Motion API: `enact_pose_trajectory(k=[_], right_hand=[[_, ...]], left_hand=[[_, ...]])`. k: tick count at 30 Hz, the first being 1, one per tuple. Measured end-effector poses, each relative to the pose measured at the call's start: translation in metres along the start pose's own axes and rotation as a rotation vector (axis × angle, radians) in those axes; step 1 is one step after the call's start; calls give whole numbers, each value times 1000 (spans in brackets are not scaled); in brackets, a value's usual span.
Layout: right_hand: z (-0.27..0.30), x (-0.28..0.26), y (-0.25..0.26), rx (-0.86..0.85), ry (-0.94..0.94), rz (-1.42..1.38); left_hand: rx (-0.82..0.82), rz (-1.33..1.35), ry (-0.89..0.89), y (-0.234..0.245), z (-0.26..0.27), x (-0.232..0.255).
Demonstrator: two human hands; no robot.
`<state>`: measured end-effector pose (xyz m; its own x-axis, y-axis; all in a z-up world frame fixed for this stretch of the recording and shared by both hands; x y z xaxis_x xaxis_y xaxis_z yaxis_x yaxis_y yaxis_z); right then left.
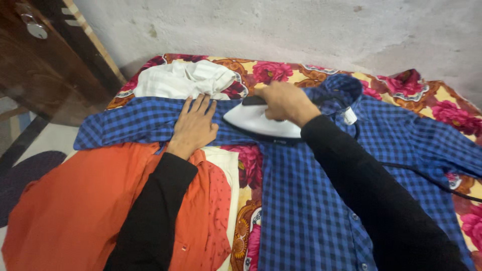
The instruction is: The person irons a blue checkered shirt laid out on a floral-patterned bed. They use a white electric iron to smooth the front, sleeves, and collar, adjusting the fabric with their left hand. The person also buttons the top button of the shirt during the process.
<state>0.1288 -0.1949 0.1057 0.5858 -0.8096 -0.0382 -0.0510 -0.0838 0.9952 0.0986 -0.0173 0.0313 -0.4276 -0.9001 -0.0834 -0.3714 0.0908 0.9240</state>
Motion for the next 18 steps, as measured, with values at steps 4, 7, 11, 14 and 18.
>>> enact_pose_trajectory(k=[4, 7, 11, 14, 18], right_hand=[[32, -16, -2, 37, 3, -4], [38, -21, 0, 57, -15, 41], [23, -16, 1, 61, -4, 59], [6, -1, -1, 78, -69, 84], [-10, 10, -2, 121, -74, 82]], left_hand=[[0, -25, -6, -1, 2, 1], [4, -22, -8, 0, 3, 2], [23, -25, -12, 3, 3, 3], [-9, -16, 2, -2, 2, 0], [42, 24, -3, 0, 3, -2]])
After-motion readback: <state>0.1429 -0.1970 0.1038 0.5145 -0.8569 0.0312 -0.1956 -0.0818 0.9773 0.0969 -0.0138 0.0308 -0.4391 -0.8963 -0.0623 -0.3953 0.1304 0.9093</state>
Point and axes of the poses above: each hand's wrist, its own z-axis away from the middle knuckle, its own y-axis out of the back of the hand, x = y × z, the point moved 10 cm from there along -z, towards the middle knuckle
